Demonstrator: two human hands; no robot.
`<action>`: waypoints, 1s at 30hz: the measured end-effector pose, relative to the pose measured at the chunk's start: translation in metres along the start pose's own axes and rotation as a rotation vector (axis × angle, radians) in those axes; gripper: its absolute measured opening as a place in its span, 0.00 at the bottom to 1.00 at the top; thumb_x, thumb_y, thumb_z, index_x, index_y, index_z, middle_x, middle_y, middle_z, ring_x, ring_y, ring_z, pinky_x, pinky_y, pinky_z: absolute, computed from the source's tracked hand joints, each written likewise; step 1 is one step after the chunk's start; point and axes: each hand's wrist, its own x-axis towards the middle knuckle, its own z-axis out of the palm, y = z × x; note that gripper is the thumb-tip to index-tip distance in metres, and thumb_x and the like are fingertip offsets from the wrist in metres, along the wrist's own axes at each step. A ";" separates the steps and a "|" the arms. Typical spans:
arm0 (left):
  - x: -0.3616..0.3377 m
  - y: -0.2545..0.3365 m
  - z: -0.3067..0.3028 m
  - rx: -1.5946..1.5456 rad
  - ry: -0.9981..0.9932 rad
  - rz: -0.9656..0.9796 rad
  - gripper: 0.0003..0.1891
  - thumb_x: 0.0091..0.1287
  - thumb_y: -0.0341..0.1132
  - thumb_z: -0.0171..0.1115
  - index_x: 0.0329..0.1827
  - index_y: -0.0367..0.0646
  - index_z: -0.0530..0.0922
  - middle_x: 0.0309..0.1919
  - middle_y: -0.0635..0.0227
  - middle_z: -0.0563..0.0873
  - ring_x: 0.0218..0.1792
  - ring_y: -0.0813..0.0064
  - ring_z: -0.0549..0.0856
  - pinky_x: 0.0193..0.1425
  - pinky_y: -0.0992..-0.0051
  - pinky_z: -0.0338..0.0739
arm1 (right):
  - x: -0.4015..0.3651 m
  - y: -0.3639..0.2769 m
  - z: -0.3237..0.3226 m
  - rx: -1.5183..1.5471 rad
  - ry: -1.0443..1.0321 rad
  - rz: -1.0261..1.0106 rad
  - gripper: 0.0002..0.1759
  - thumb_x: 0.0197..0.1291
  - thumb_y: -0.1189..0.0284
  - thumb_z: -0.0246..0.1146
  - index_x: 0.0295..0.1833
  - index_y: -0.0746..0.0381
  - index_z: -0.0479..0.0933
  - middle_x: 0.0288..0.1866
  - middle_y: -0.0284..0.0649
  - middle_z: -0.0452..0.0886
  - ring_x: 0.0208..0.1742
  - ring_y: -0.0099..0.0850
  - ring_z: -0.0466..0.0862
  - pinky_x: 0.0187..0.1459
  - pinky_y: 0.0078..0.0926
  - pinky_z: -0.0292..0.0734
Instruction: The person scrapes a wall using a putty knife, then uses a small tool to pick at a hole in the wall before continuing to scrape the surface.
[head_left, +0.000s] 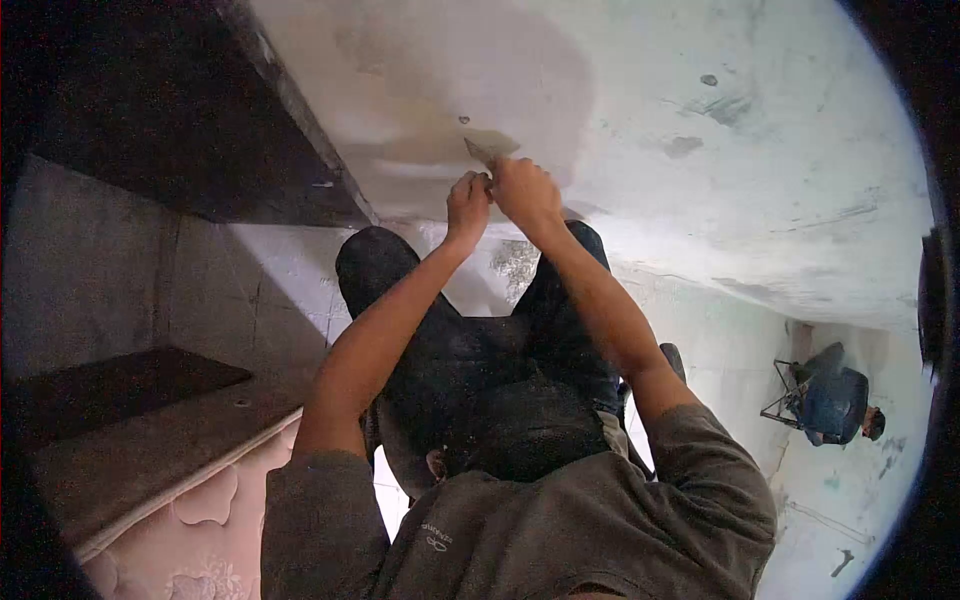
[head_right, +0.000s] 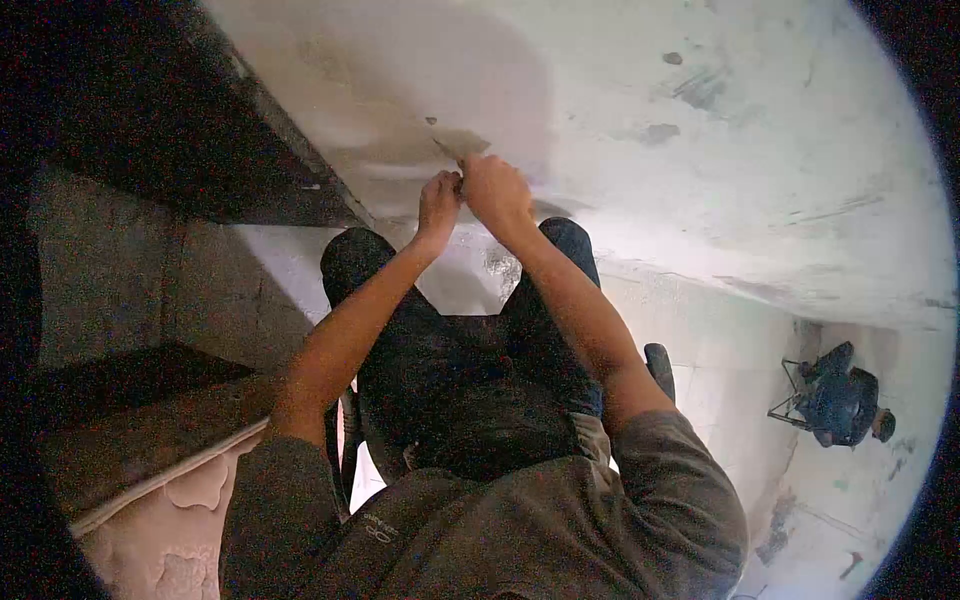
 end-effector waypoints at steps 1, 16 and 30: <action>-0.002 0.005 -0.001 -0.035 -0.004 -0.093 0.19 0.71 0.40 0.48 0.30 0.34 0.79 0.22 0.59 0.79 0.25 0.68 0.79 0.35 0.67 0.72 | -0.002 0.000 -0.003 -0.037 0.002 0.012 0.13 0.62 0.65 0.59 0.44 0.62 0.81 0.37 0.56 0.84 0.39 0.53 0.86 0.39 0.49 0.82; 0.004 -0.001 -0.007 -0.128 0.036 -0.142 0.18 0.70 0.39 0.48 0.29 0.34 0.79 0.22 0.60 0.79 0.26 0.68 0.79 0.36 0.69 0.72 | -0.007 -0.007 -0.021 0.096 0.056 0.080 0.13 0.66 0.64 0.55 0.43 0.60 0.80 0.34 0.57 0.83 0.38 0.57 0.84 0.40 0.54 0.80; 0.008 -0.006 -0.009 -0.097 0.031 -0.107 0.19 0.70 0.40 0.49 0.29 0.34 0.79 0.23 0.62 0.80 0.26 0.71 0.78 0.37 0.69 0.72 | 0.003 -0.004 -0.002 -0.051 0.016 -0.031 0.11 0.62 0.67 0.57 0.42 0.62 0.81 0.35 0.54 0.84 0.36 0.54 0.86 0.38 0.49 0.82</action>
